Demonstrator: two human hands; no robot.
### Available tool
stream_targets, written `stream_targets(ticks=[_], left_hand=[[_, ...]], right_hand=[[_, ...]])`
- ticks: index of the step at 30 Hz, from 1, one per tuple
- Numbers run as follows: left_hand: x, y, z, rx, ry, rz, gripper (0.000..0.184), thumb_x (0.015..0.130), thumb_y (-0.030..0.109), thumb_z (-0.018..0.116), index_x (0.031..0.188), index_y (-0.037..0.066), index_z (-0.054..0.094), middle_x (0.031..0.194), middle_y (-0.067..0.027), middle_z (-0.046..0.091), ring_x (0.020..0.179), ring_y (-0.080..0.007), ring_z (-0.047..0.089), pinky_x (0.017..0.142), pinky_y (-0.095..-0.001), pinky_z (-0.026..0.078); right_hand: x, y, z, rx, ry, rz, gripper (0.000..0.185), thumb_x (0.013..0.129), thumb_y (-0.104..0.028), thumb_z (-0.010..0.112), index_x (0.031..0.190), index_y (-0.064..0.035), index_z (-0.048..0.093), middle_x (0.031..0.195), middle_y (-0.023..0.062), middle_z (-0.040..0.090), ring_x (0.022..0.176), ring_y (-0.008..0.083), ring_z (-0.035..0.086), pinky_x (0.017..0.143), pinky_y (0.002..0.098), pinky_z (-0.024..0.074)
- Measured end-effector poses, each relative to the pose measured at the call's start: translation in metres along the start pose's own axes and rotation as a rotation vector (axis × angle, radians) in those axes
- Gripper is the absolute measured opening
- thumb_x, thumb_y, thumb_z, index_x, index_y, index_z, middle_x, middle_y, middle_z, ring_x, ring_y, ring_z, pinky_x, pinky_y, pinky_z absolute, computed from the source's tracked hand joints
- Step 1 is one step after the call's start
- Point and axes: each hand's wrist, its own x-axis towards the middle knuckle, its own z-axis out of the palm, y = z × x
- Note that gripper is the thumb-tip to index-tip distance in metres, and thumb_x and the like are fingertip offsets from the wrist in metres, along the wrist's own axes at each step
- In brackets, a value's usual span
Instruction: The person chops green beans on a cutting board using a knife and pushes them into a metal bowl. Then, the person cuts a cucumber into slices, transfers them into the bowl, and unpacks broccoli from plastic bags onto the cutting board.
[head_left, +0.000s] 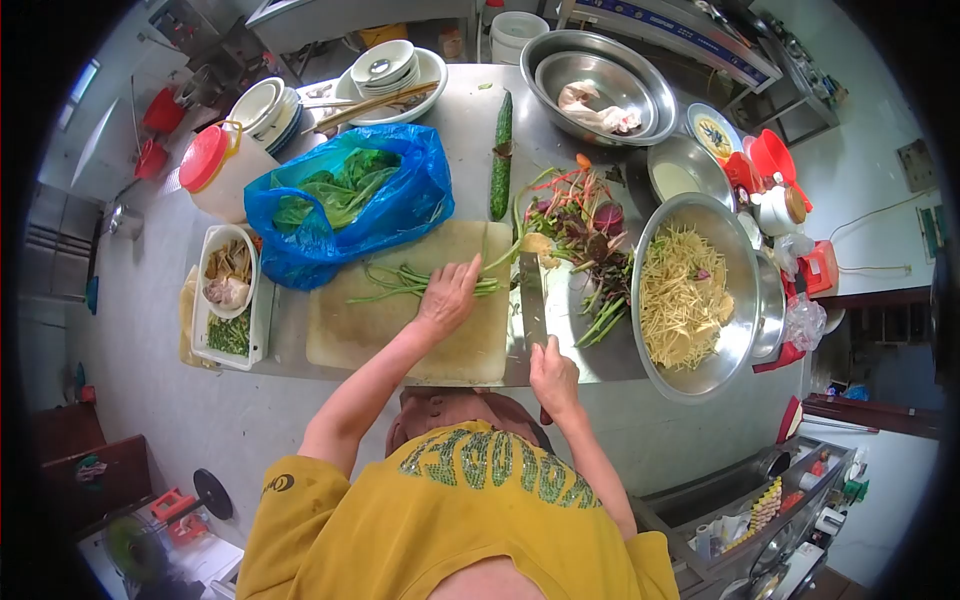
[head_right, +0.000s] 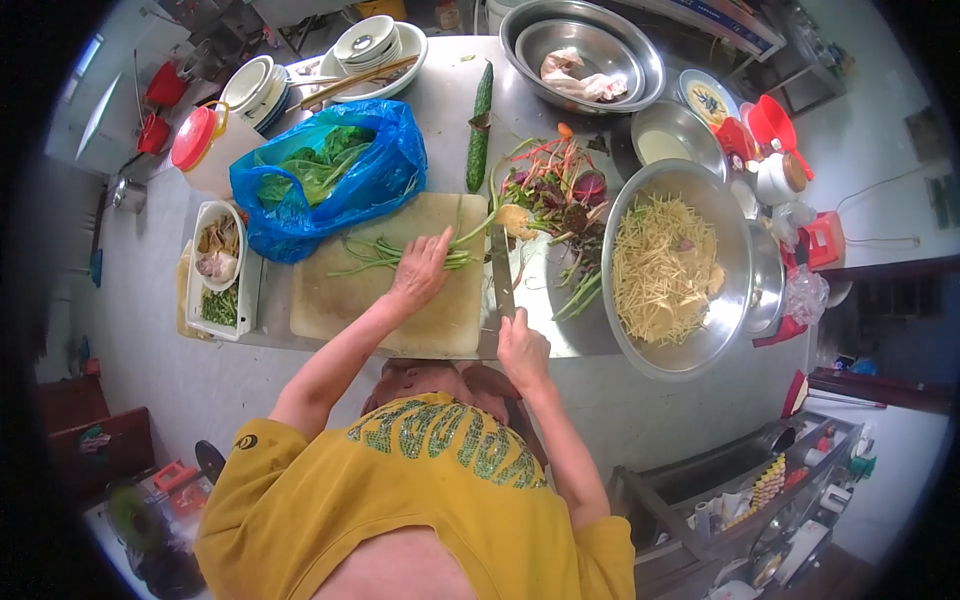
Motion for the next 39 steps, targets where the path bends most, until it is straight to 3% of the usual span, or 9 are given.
stream_targets(ticks=[4,12,19,21,22,24,27,34,39], left_hand=[[-0.033,-0.022,-0.016,0.029,-0.016,-0.023,0.054,0.08,0.008,0.057,0.132,-0.004,0.049,0.105,-0.0138,0.057,0.097,-0.0303,0.055,0.085,-0.0396,0.046],[-0.062,-0.042,-0.053,0.01,-0.108,0.007,0.02,0.075,0.008,0.057,0.094,0.002,0.059,0.095,-0.013,0.054,0.092,-0.0308,0.055,0.08,-0.0405,0.048],[-0.065,-0.058,-0.054,-0.01,-0.196,-0.011,0.029,0.066,0.006,0.065,0.094,0.003,0.058,0.092,-0.0139,0.054,0.088,-0.0328,0.056,0.077,-0.0427,0.049],[-0.066,-0.065,-0.058,-0.104,-0.2,-0.01,0.036,0.064,0.006,0.071,0.097,0.002,0.058,0.093,-0.0148,0.055,0.089,-0.0348,0.057,0.077,-0.0435,0.049],[-0.061,-0.064,-0.062,-0.106,-0.201,0.001,0.036,0.064,0.006,0.071,0.097,0.002,0.058,0.093,-0.0148,0.055,0.089,-0.0348,0.057,0.077,-0.0435,0.049],[-0.054,-0.059,-0.072,-0.277,-0.108,-0.223,0.034,0.066,0.008,0.073,0.095,0.004,0.057,0.094,-0.0148,0.055,0.092,-0.0351,0.058,0.077,-0.0443,0.05],[-0.017,-0.044,-0.069,-0.348,-0.027,-0.26,0.037,0.069,0.009,0.075,0.101,0.004,0.058,0.098,-0.0158,0.056,0.095,-0.0362,0.058,0.078,-0.0447,0.05],[0.058,0.009,-0.007,-0.264,-0.071,-0.15,0.026,0.072,0.009,0.07,0.092,0.004,0.054,0.095,-0.0146,0.053,0.09,-0.0345,0.057,0.074,-0.0447,0.05],[0.041,0.009,0.006,-0.126,-0.181,-0.051,0.021,0.072,0.006,0.063,0.089,0.004,0.051,0.09,-0.0153,0.052,0.09,-0.0337,0.057,0.074,-0.0447,0.05]], right_hand=[[0.012,-0.021,-0.005,-0.06,-0.076,-0.069,0.019,0.099,-0.021,0.051,0.097,-0.0019,0.047,0.061,0.0224,0.061,0.06,0.0458,0.062,0.055,0.0561,0.0467],[0.032,-0.078,0.011,-0.326,-0.403,-0.403,0.019,0.082,-0.005,0.056,0.097,0.0005,0.047,0.065,0.0217,0.066,0.064,0.0394,0.069,0.06,0.0506,0.055],[0.056,-0.093,0.051,-0.349,-0.393,-0.399,0.019,0.081,-0.004,0.057,0.096,0.0006,0.047,0.066,0.0216,0.067,0.067,0.0389,0.07,0.062,0.0498,0.0563],[0.059,-0.085,0.05,-0.294,-0.363,-0.417,0.019,0.086,-0.008,0.055,0.1,0.0012,0.046,0.063,0.0232,0.064,0.063,0.0435,0.066,0.058,0.0543,0.0522],[0.057,-0.085,0.038,-0.293,-0.356,-0.41,0.019,0.086,-0.008,0.055,0.1,0.0012,0.046,0.063,0.0232,0.064,0.063,0.0435,0.066,0.058,0.0543,0.0522],[0.041,-0.079,0.01,-0.151,-0.393,-0.289,0.016,0.094,-0.015,0.052,0.101,-0.0013,0.047,0.063,0.0239,0.063,0.063,0.0452,0.065,0.057,0.0562,0.0501],[0.017,-0.056,-0.01,-0.125,-0.291,-0.115,0.016,0.098,-0.019,0.048,0.1,-0.0029,0.046,0.062,0.023,0.063,0.062,0.0457,0.065,0.057,0.0564,0.0497],[-0.016,-0.008,-0.026,0.012,-0.138,0.265,0.022,0.1,-0.024,0.048,0.102,-0.0022,0.046,0.067,0.026,0.063,0.067,0.0492,0.062,0.059,0.0588,0.0458],[-0.027,-0.014,-0.028,-0.075,-0.07,0.237,0.02,0.1,-0.022,0.048,0.101,-0.0022,0.046,0.067,0.0239,0.063,0.068,0.0483,0.063,0.06,0.0586,0.0456]])
